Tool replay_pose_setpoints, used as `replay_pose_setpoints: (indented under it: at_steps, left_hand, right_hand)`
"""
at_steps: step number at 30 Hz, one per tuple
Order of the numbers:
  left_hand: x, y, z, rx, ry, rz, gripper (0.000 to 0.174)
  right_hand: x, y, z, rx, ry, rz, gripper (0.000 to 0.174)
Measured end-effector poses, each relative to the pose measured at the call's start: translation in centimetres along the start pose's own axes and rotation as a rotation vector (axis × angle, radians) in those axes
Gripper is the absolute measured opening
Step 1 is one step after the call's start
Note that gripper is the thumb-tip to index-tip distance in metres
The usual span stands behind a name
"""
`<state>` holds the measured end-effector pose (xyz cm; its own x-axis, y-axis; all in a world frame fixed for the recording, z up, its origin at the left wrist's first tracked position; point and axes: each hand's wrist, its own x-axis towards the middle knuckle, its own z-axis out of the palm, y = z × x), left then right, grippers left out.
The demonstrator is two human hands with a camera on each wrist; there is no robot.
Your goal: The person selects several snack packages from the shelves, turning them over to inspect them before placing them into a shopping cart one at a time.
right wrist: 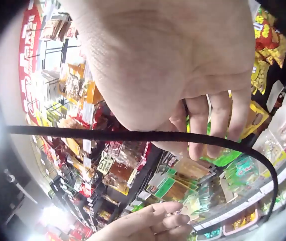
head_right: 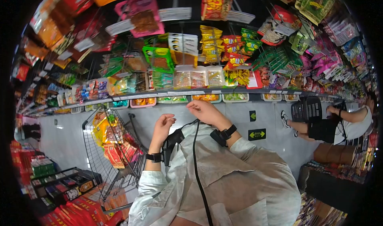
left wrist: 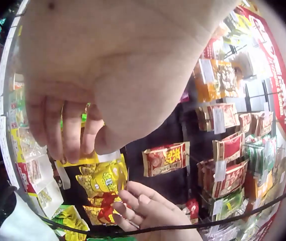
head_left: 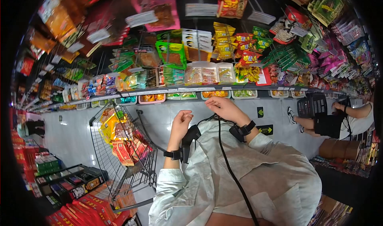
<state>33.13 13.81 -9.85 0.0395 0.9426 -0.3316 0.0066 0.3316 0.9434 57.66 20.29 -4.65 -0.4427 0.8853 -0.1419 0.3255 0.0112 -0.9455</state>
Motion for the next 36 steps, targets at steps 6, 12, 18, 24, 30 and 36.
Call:
replay_pose_setpoints:
  at_steps: [6,12,18,24,30,36]
  left_hand:
    - [6.8,2.0,7.8,0.093,-0.092,-0.030,0.021]
    - [14.2,3.4,15.5,0.112,-0.203,0.028,0.026]
    - [19.4,9.5,24.0,0.248,-0.283,0.111,0.050]
    - [24.0,10.9,27.9,0.300,-0.270,0.109,0.077]
    - [29.3,7.9,30.0,0.514,-0.212,0.222,0.082]
    - [31.4,6.0,31.7,0.524,-0.210,0.125,0.081]
  right_hand:
    - [0.6,3.8,-10.0,0.041,0.137,0.018,0.020]
    - [2.3,5.6,-21.6,0.140,0.439,-0.080,0.017]
    - [4.6,9.5,-30.0,0.046,0.637,-0.002,0.027]
    - [5.7,12.9,-32.1,-0.116,0.550,0.277,0.058]
    - [6.9,15.1,-32.7,-0.177,0.464,0.257,0.060]
    - [7.2,15.0,-33.6,-0.122,0.442,0.276,0.054]
